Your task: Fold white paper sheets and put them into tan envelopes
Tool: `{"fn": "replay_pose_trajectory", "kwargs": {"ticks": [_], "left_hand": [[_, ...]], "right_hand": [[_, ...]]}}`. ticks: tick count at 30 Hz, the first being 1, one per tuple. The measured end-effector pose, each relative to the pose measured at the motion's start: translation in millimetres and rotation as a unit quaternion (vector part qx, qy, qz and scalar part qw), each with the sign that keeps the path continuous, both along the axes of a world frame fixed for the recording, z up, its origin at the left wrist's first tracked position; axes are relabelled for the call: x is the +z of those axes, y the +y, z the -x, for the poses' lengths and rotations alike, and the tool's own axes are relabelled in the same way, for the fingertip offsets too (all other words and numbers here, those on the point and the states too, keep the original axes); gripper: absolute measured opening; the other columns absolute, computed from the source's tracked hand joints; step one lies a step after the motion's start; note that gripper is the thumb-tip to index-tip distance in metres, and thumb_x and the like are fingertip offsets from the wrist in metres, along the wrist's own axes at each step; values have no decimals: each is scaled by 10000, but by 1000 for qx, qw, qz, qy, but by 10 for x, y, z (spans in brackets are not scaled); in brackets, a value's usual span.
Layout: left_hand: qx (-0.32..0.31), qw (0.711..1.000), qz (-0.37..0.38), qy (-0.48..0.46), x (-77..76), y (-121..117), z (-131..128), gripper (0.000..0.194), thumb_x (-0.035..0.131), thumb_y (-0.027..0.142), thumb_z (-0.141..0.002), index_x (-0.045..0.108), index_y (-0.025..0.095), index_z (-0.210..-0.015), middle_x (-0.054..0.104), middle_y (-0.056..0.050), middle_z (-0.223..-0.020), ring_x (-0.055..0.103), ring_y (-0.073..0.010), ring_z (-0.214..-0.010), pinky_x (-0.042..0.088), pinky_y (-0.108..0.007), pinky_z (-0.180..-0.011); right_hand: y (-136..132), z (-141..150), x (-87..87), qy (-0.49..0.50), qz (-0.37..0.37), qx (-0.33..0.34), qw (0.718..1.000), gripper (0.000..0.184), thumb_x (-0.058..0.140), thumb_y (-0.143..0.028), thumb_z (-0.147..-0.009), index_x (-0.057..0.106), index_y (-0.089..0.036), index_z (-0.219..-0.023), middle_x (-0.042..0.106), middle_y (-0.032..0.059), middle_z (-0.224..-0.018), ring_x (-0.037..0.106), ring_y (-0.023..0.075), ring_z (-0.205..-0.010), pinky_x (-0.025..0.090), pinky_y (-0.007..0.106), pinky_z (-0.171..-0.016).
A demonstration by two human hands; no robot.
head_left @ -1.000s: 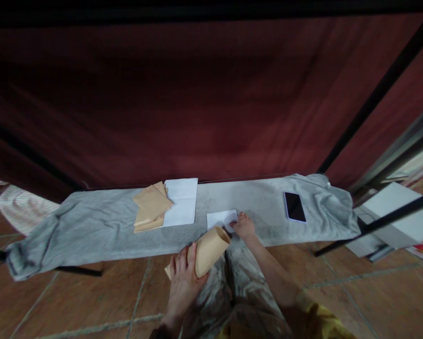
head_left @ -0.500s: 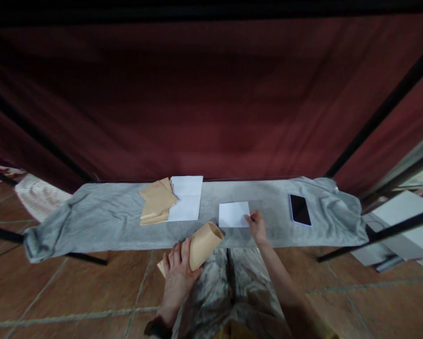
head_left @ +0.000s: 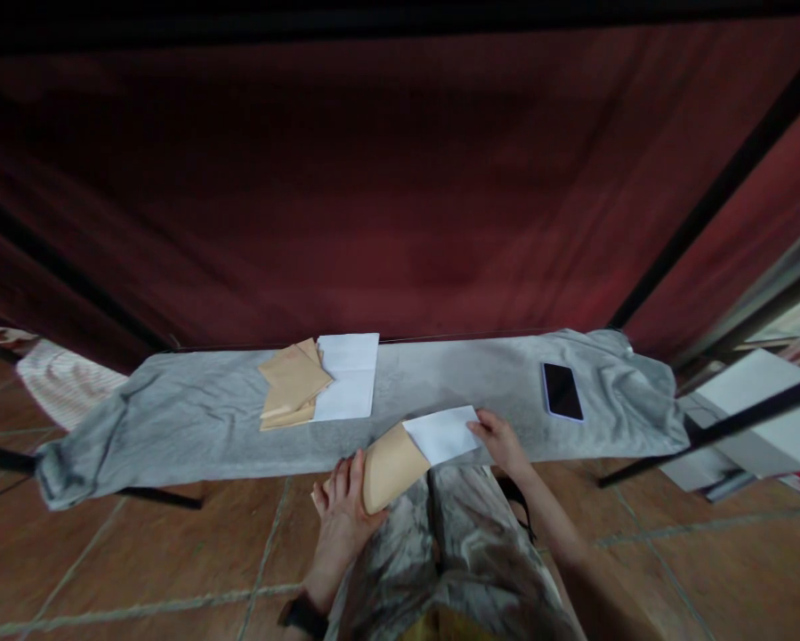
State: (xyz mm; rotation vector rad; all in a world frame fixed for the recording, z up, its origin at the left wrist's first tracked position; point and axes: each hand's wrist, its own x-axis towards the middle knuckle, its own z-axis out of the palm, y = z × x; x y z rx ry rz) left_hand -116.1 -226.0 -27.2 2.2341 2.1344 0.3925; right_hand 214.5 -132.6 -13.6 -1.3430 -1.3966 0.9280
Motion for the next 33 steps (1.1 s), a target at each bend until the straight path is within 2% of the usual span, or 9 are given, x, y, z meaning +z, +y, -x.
{"fn": "replay_pose_trajectory", "kwargs": {"ticks": [7,13,15,18,20,25,30,33], "left_hand": [[-19,1000,-9,1,-34,7,-36,1039,730,332,-726,181,204,-1599,487,-181,-1466,424,-371,-1379,139,-640,-1181],[-54,998,-37,-8,47,46,-128,1049,734,337,-728,170,218,-1604,495,-179,-1444,430,-364,-1372,148,-623,-1184],[-67,997,-42,-8,115,79,-194,1058,744,328,-716,176,220,-1602,488,-178,-1446,426,-368,-1374,132,-629,-1187],[-91,995,-45,-8,234,133,-307,1068,750,340,-711,171,227,-1602,478,-170,-1452,416,-368,-1381,129,-633,-1190],[-114,992,-49,-4,303,163,-371,1041,733,352,-734,171,228,-1602,483,-162,-1445,416,-359,-1380,126,-629,-1195],[-164,985,-60,11,365,214,-448,993,705,326,-761,190,213,-1602,500,-160,-1426,423,-351,-1374,92,-617,-1211],[-174,983,-63,10,334,263,-455,1005,699,298,-753,172,215,-1605,495,-166,-1437,416,-354,-1380,86,-611,-1212],[-177,983,-55,10,341,289,-459,1009,697,292,-754,162,223,-1607,479,-168,-1457,401,-356,-1394,97,-614,-1209]], "right_hand": [[99,-176,-4,-63,49,50,996,274,598,-413,-755,543,-240,-550,479,-38,-487,451,135,-488,322,245,-488],[43,-38,-24,-62,52,86,993,280,604,-420,-784,600,-227,-580,527,-32,-513,482,141,-513,371,248,-511],[-22,92,-28,-55,47,92,993,303,590,-437,-821,638,-225,-610,585,-13,-570,531,158,-562,425,261,-546],[-132,317,-36,-32,23,100,994,269,602,-396,-836,694,-222,-651,719,47,-834,645,201,-800,521,294,-731],[-192,440,-49,-1,14,100,995,219,609,-330,-816,718,-216,-665,741,71,-965,658,215,-917,531,306,-815],[-254,525,-86,19,44,78,996,160,586,-251,-739,708,-198,-651,727,48,-839,653,188,-774,517,270,-688],[-273,459,-34,31,31,19,999,117,577,-263,-727,687,-226,-735,700,28,-822,635,193,-778,503,299,-735],[-298,462,9,39,24,-4,999,101,559,-285,-745,645,-233,-760,672,13,-772,607,186,-739,488,287,-698]]}}
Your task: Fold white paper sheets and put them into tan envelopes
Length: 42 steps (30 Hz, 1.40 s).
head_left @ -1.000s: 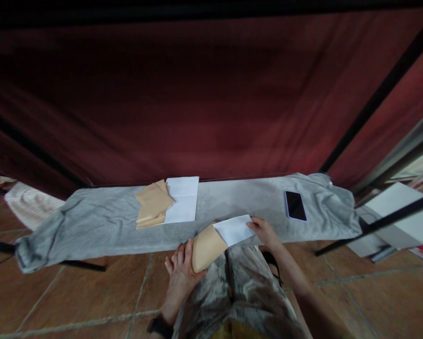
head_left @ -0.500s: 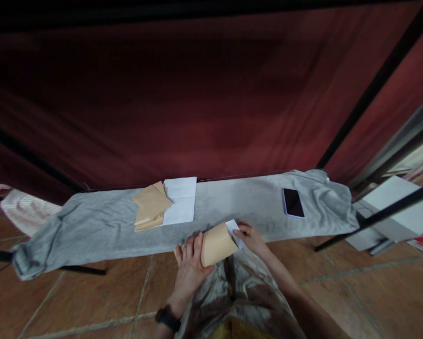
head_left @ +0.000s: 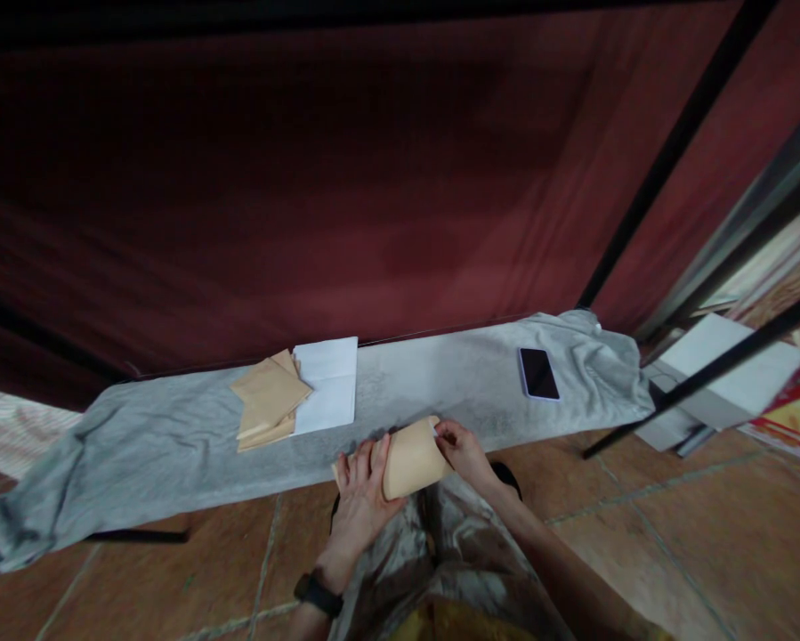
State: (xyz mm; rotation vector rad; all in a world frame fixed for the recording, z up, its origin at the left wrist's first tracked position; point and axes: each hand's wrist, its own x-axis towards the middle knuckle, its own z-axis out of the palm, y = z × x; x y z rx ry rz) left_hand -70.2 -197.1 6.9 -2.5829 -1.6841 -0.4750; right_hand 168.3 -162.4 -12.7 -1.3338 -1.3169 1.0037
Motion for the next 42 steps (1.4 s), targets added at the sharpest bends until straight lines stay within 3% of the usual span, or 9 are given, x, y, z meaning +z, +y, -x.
{"fn": "replay_pose_trajectory", "kwargs": {"ticks": [9,13,18,21,26,29,32,35,42], "left_hand": [[-13,1000,9,10,40,93,3,957,706,305,-780,219,240,-1602,453,-157,-1502,351,-359,-1446,103,-630,-1219],[-29,1000,7,10,96,173,3,945,733,289,-778,256,248,-1593,364,-169,-1593,249,-379,-1512,88,-641,-1222],[67,984,-10,-167,56,180,-68,825,642,449,-896,244,251,-1590,206,-174,-1671,185,-363,-1543,187,-634,-1213],[207,889,42,-407,-106,128,-175,747,568,512,-937,267,246,-1566,307,-177,-1623,361,-312,-1481,408,-513,-1141],[200,585,335,-711,-212,79,-554,613,710,523,-835,503,244,-1340,706,-128,-1175,717,-259,-1069,595,-439,-904],[161,537,363,-744,-139,107,-797,694,841,333,-701,529,272,-1317,711,-89,-1182,718,-238,-1026,598,-382,-859],[156,543,359,-743,-104,193,-903,705,809,220,-674,540,260,-1324,726,-47,-1071,711,-181,-905,576,-290,-777],[161,588,342,-715,-144,366,-866,820,759,191,-683,457,225,-1444,717,-12,-928,661,-138,-754,516,-231,-651],[169,805,239,-516,-289,873,-611,649,636,180,-733,578,135,-1378,671,-39,-899,648,-182,-780,560,-347,-764]], "right_hand": [[12,78,-39,132,7,-67,989,381,575,-286,-667,569,-235,-1044,676,-9,-826,621,178,-740,506,275,-672],[74,42,-59,151,45,-37,987,248,608,-329,-658,656,-223,-877,720,20,-822,645,202,-768,533,311,-712],[117,-19,-57,171,53,-68,981,248,652,-429,-693,665,-218,-824,730,35,-796,657,213,-749,545,327,-701],[109,8,-69,187,57,-86,977,320,615,-495,-735,652,-217,-888,731,56,-839,665,220,-751,545,332,-690],[76,231,-95,202,68,-116,970,324,551,-513,-797,612,-259,-989,726,66,-925,671,241,-814,550,347,-698],[47,375,-92,219,76,-141,962,251,559,-448,-807,593,-282,-992,725,74,-979,663,245,-863,555,356,-740],[31,420,-89,246,70,-148,955,282,570,-435,-795,580,-268,-1021,715,85,-1035,669,246,-913,563,353,-765],[63,357,-118,263,59,-128,954,355,590,-469,-779,566,-250,-1058,704,91,-1099,676,249,-972,577,357,-784],[252,143,-345,163,61,-116,978,373,633,-539,-763,569,-247,-987,642,14,-774,618,196,-675,568,336,-610]]}}
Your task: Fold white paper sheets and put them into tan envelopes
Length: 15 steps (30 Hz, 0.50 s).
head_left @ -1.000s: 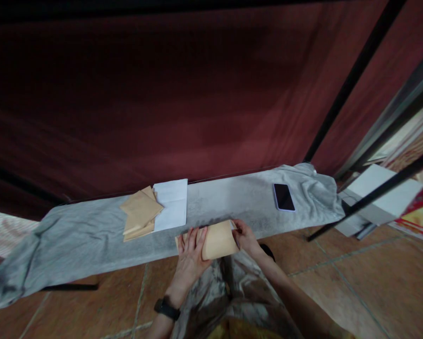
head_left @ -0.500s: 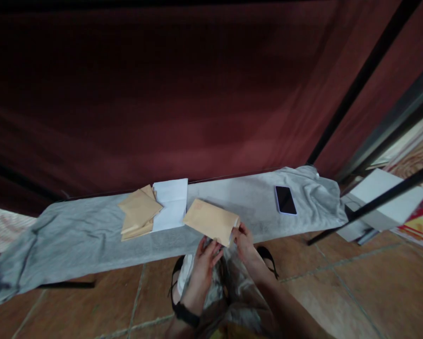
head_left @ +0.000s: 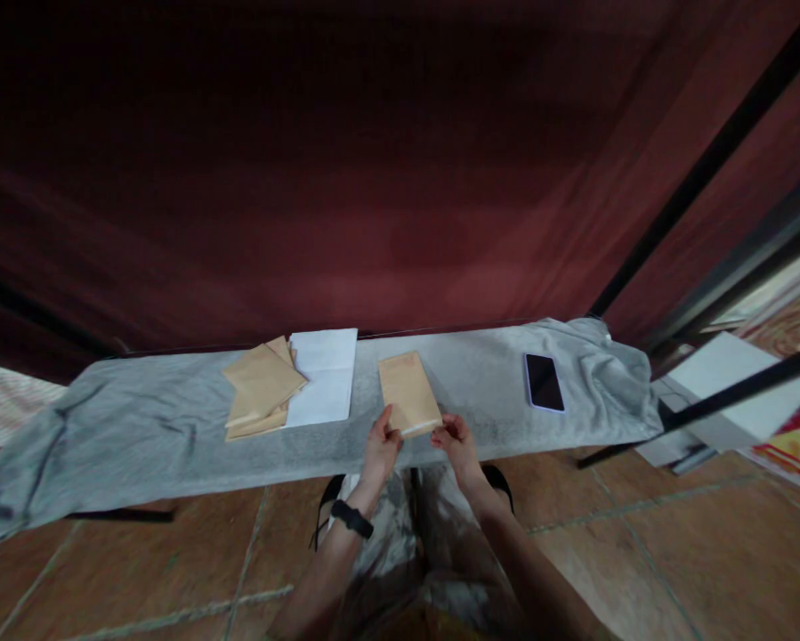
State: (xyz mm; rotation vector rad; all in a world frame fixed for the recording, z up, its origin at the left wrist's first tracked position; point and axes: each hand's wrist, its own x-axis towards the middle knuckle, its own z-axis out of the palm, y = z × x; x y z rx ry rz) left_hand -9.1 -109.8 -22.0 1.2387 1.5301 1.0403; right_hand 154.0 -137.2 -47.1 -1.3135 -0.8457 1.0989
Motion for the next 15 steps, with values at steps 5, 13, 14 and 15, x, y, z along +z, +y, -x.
{"fn": "replay_pose_trajectory", "kwargs": {"ticks": [5,13,14,15], "left_hand": [[-8,987,-80,143,-83,17,131,548,594,79,-702,667,167,-1238,603,-116,-1290,595,-271,-1216,461,-447,-1107],[-103,939,-127,303,-48,-125,152,446,441,100,-899,604,147,-1313,497,-150,-1466,594,-246,-1242,510,-400,-1051],[-112,932,-124,323,-21,-136,161,426,424,109,-921,612,153,-1300,508,-147,-1461,595,-243,-1235,516,-400,-1039],[-121,923,-122,345,7,-148,171,408,414,119,-936,622,159,-1285,535,-143,-1436,595,-243,-1229,513,-406,-1037]], "right_hand": [[-14,-119,-64,-104,-23,3,994,258,610,-388,-816,630,-245,-1029,667,66,-917,624,224,-806,570,382,-748],[120,-162,-4,-394,-187,143,889,342,458,-189,-954,677,-245,-1211,648,98,-1326,558,262,-1257,434,484,-1100],[136,-161,-16,-402,-190,156,882,346,457,-186,-963,677,-247,-1223,645,93,-1341,555,259,-1270,430,487,-1106],[145,-161,-32,-411,-191,166,876,351,456,-185,-970,676,-250,-1236,644,88,-1352,553,256,-1281,426,488,-1111]]}}
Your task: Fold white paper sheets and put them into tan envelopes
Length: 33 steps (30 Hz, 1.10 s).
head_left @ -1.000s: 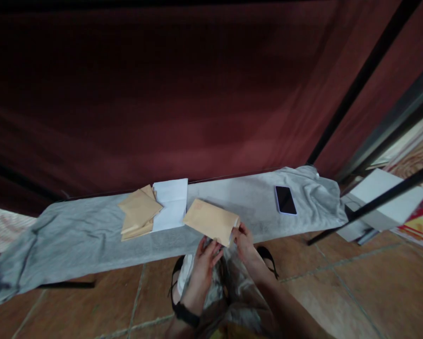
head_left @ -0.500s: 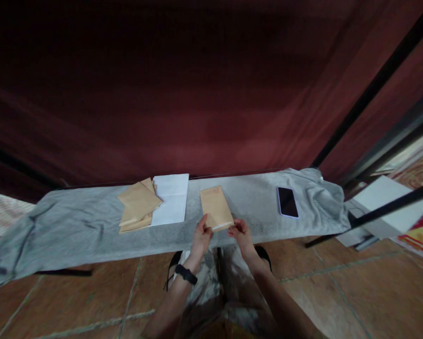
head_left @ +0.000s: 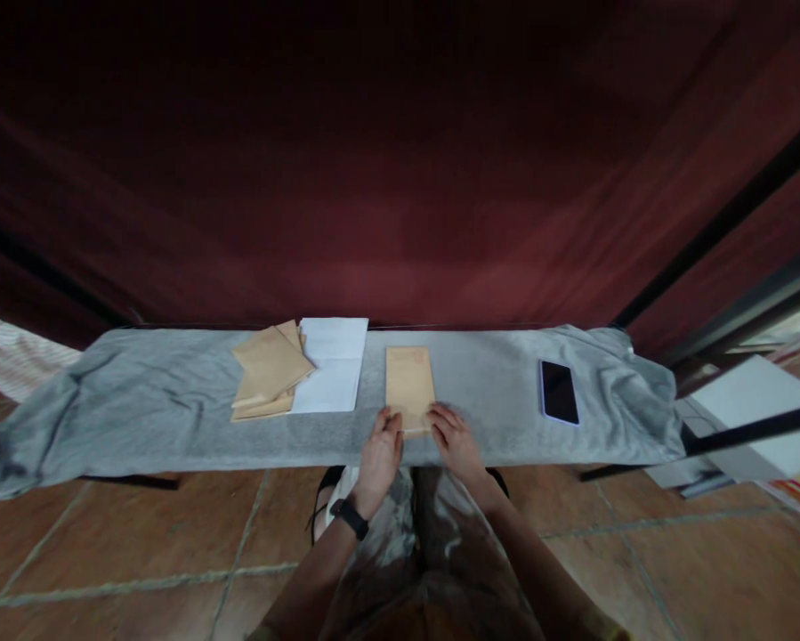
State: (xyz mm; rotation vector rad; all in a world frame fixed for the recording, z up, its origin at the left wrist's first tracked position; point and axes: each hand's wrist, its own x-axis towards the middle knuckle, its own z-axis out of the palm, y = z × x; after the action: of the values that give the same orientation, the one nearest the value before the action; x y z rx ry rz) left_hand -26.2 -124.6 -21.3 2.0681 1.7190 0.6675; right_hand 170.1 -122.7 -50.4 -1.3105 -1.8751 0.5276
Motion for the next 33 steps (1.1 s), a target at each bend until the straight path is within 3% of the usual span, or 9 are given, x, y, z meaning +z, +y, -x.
{"fn": "replay_pose_trajectory", "kwargs": {"ticks": [4,8,11,16,20,24,33], "left_hand": [[0,995,-35,94,68,-21,-1,356,426,202,-979,648,192,-1257,636,-130,-1320,563,-290,-1245,453,-493,-1075],[-74,985,-98,121,-11,156,-148,443,394,252,-1011,515,182,-1432,476,-114,-1549,362,-273,-1469,310,-503,-1201],[-123,975,-97,156,-104,514,-279,506,380,342,-1025,433,167,-1497,372,-105,-1626,262,-256,-1529,231,-490,-1246],[-116,974,-65,185,-151,1281,-317,588,317,403,-1028,330,170,-1568,345,-102,-1640,229,-254,-1545,192,-487,-1256],[-135,973,-61,179,-175,1615,-286,569,310,407,-1025,369,211,-1556,377,-77,-1626,267,-235,-1532,187,-484,-1258],[-170,967,-67,177,-225,1614,-274,544,313,381,-1027,394,224,-1542,392,-52,-1620,294,-205,-1520,178,-454,-1261],[-256,949,-76,166,-254,1181,-126,553,277,382,-1054,335,175,-1564,330,-61,-1648,240,-165,-1537,139,-385,-1267]], "right_hand": [[-15,-4,-83,-41,-2,-4,999,373,445,-183,-987,667,-257,-1278,645,75,-1371,552,245,-1294,414,476,-1119],[-32,11,-142,-73,-26,-19,997,373,441,-177,-990,666,-231,-1282,643,89,-1374,556,245,-1286,420,463,-1110],[-20,16,-163,-100,-51,-21,993,382,419,-163,-993,657,-213,-1287,648,97,-1359,564,241,-1264,427,458,-1101],[-5,-9,-165,-116,-72,-4,991,388,409,-143,-982,635,-217,-1289,652,92,-1335,565,232,-1255,444,439,-1074],[-17,-20,-140,-123,-61,3,991,387,416,-150,-980,606,-218,-1311,638,94,-1345,565,234,-1242,453,436,-1054],[-28,-6,-97,-128,-53,3,990,377,426,-163,-979,597,-217,-1310,629,95,-1347,559,239,-1239,440,439,-1057],[-30,10,-126,-150,-36,-4,988,369,428,-160,-968,604,-208,-1289,636,93,-1338,554,240,-1229,420,431,-1050]]}}
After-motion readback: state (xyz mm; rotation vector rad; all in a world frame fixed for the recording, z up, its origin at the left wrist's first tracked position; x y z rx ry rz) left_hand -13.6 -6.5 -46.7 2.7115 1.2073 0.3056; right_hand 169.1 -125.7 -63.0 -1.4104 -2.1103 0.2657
